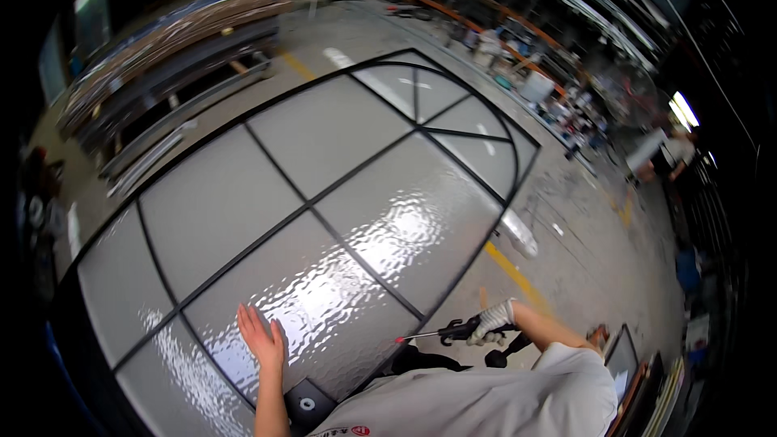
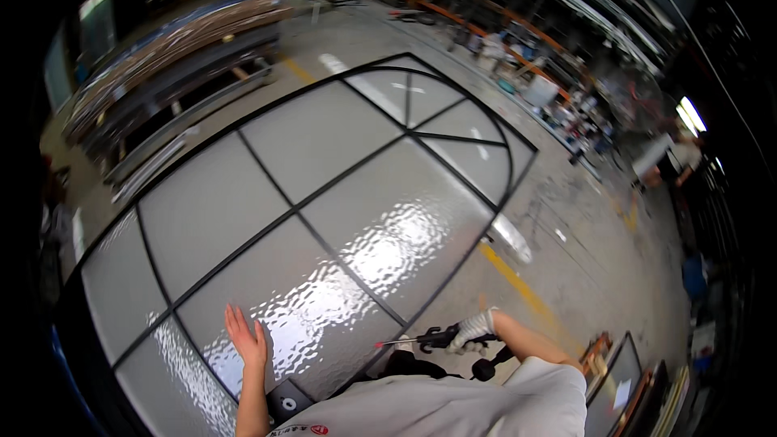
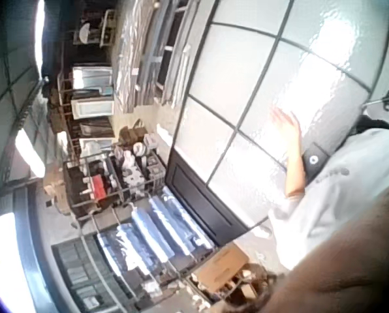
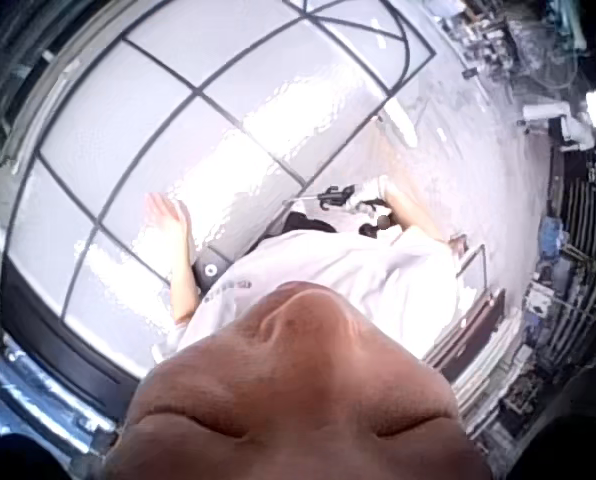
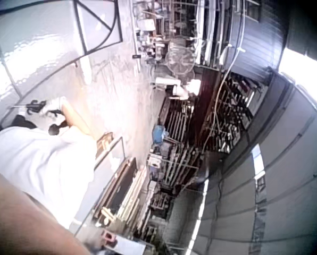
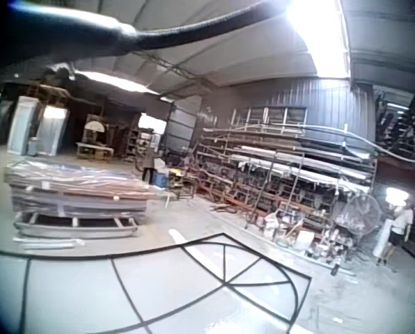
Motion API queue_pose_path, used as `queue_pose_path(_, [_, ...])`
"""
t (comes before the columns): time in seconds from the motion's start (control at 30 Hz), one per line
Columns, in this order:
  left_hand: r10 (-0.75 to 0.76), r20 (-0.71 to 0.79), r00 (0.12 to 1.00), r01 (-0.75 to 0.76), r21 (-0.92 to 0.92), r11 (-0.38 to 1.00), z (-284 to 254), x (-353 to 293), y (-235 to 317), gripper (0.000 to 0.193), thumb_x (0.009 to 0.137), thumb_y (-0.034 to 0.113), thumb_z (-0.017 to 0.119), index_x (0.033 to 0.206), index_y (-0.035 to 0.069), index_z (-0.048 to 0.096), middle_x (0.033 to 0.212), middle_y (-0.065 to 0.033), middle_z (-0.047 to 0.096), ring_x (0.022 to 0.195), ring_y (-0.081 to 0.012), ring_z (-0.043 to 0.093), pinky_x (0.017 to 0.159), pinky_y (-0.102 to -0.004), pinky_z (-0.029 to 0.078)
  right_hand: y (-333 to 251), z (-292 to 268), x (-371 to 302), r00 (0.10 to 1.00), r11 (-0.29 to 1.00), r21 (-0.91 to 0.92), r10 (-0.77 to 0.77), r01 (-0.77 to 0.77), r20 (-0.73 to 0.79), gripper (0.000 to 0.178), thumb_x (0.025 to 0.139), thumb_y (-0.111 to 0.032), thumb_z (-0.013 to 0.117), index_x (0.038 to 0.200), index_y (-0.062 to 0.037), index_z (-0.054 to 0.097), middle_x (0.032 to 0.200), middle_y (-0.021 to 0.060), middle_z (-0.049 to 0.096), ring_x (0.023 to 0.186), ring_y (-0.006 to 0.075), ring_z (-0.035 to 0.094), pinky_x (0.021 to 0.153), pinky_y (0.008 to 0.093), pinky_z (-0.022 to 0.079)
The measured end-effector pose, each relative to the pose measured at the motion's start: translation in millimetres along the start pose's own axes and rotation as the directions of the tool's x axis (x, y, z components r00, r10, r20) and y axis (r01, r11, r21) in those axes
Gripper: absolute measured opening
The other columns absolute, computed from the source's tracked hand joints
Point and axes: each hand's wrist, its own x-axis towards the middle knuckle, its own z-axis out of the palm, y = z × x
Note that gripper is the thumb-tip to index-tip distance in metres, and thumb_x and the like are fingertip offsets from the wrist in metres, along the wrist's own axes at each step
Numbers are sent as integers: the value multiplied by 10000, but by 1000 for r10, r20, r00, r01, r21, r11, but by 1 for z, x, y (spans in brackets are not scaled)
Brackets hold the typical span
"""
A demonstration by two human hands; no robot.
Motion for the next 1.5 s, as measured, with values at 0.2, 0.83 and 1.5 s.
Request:
queue_pose_path(0.2, [426,172,888,-337,-386,859,38,-9,100,557,832,153,568,1313,-79,411,1438,-289,311,1306,-470,304,1083,-532,248,245,92,15,868,707,626,488,-329,-95,248,832,-347,658,742,-138,560,568,1,510,472,160,491,526,350,466])
queue_pose_path(0.83, [879,459,133,-638,-639,430,145,-111,384,352,756,205,684,1056,24,649,1286,-183,474,1205,-370,434,954,-463,429,441,302,225,476,442,832,683,335,-554,231,812,-312,653,824,-94,580,649,111,584,586,292,579,588,402,492])
queue_pose_path(1.5, [786,587,194,-429,-669,606,181,-141,465,546,792,243,693,1230,-24,505,1196,-224,544,1129,-404,496,963,-441,425,400,85,81,14,881,-100,-120,462,-993,220,832,-273,597,932,-78,616,776,182,627,730,397,603,669,446,493])
